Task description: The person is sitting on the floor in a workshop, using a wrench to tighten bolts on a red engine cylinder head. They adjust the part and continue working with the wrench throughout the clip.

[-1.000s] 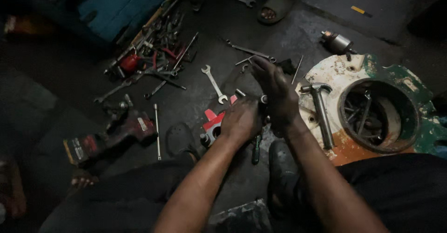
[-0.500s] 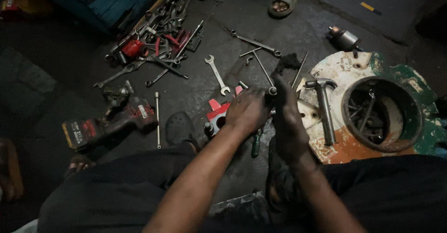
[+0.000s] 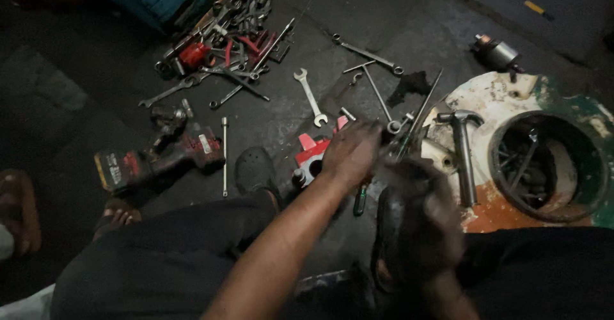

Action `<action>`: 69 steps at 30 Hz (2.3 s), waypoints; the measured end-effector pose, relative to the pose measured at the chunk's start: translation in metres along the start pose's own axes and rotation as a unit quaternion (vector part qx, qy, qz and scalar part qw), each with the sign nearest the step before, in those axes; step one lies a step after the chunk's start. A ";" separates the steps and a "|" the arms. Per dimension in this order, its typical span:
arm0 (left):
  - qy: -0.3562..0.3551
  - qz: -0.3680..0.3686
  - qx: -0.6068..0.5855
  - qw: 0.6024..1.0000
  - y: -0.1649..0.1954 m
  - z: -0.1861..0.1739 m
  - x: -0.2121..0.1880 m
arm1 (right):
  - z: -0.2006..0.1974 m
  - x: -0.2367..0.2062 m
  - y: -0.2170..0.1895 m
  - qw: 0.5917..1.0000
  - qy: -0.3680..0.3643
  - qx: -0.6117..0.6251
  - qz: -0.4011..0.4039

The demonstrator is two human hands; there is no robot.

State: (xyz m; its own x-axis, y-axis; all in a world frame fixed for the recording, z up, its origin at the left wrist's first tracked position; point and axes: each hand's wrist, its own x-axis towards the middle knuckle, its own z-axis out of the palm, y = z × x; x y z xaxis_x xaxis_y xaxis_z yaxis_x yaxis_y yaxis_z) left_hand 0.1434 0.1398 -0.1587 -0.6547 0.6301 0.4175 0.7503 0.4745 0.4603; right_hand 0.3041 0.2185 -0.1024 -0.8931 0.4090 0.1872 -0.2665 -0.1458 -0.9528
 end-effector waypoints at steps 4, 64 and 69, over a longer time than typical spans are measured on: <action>-0.090 -0.083 -0.036 0.992 0.001 -0.003 0.002 | -0.031 0.102 0.026 0.977 0.091 0.182 -0.062; -0.070 -0.065 -0.036 0.995 0.004 -0.017 0.010 | -0.001 0.173 0.039 0.952 -0.110 0.283 0.036; -0.068 -0.107 -0.056 0.990 0.008 -0.019 0.014 | -0.010 0.162 0.018 0.936 0.079 0.332 0.083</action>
State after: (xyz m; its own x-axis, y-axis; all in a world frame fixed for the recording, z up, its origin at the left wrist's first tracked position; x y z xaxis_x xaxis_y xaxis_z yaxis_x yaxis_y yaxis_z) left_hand 0.1386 0.1405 -0.1346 -0.7733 0.6034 0.1948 0.5760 0.5402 0.6135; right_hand 0.1586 0.2914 -0.0914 -0.8916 0.4513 -0.0374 -0.3422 -0.7256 -0.5970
